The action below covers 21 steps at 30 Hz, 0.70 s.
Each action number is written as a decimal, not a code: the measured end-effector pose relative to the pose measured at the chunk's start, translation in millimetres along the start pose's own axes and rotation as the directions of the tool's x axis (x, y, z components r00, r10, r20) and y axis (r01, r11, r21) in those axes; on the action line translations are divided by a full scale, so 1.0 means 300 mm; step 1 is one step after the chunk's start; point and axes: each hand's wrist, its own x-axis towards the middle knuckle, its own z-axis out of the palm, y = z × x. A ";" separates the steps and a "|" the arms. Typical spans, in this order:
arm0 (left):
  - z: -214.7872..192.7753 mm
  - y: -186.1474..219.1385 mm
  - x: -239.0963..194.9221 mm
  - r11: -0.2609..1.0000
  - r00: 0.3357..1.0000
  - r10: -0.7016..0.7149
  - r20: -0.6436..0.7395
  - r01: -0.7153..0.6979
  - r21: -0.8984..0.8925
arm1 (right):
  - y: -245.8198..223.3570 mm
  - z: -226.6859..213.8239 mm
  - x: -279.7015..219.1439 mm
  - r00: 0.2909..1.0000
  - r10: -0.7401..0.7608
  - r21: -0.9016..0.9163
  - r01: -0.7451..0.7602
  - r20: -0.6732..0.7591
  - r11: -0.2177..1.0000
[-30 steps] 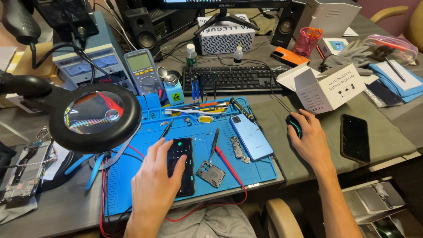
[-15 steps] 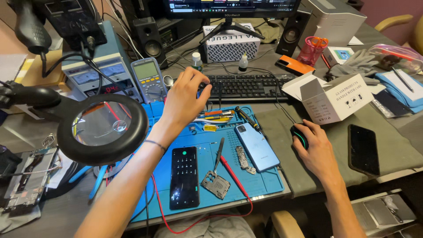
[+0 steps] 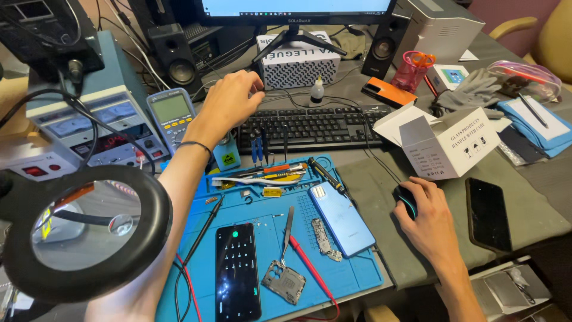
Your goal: The person holds two smartphones, navigates menus on one, dials a code on the other, briefly types on a desktop keyboard, then uses the phone's camera to capture the workspace. The person handles the phones and keyboard directly without additional tools.
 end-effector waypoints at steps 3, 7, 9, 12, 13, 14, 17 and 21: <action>-0.052 0.051 0.005 0.993 0.971 0.015 0.240 -0.042 0.106 | -0.016 -0.014 0.011 1.000 -0.009 0.066 0.007 0.020 0.998; 0.058 0.002 0.065 0.938 0.936 0.146 0.322 -0.234 0.257 | -0.037 -0.030 0.014 0.999 0.035 0.052 -0.037 0.035 0.998; 0.059 0.015 0.072 0.936 0.880 0.131 0.456 -0.262 0.236 | -0.056 -0.040 0.024 0.991 0.116 0.075 -0.121 0.071 0.990; 0.133 -0.025 0.088 0.903 0.871 0.154 0.466 -0.315 0.292 | -0.057 -0.039 0.031 0.988 0.134 0.096 -0.141 0.073 0.985; 0.126 -0.022 0.094 0.902 0.871 0.154 0.467 -0.317 0.292 | -0.058 -0.037 0.040 0.988 0.136 0.097 -0.143 0.073 0.985; 0.127 -0.019 0.092 0.905 0.852 0.127 0.508 -0.310 0.293 | -0.058 -0.037 0.038 0.991 0.121 0.101 -0.126 0.056 0.987; 0.150 -0.023 0.082 0.902 0.823 0.108 0.557 -0.317 0.294 | -0.047 -0.030 0.030 0.994 0.103 0.095 -0.106 0.041 0.990; 0.198 -0.057 0.067 0.879 0.810 0.143 0.569 -0.368 0.303 | -0.049 -0.029 0.031 0.995 0.098 0.092 -0.100 0.025 0.991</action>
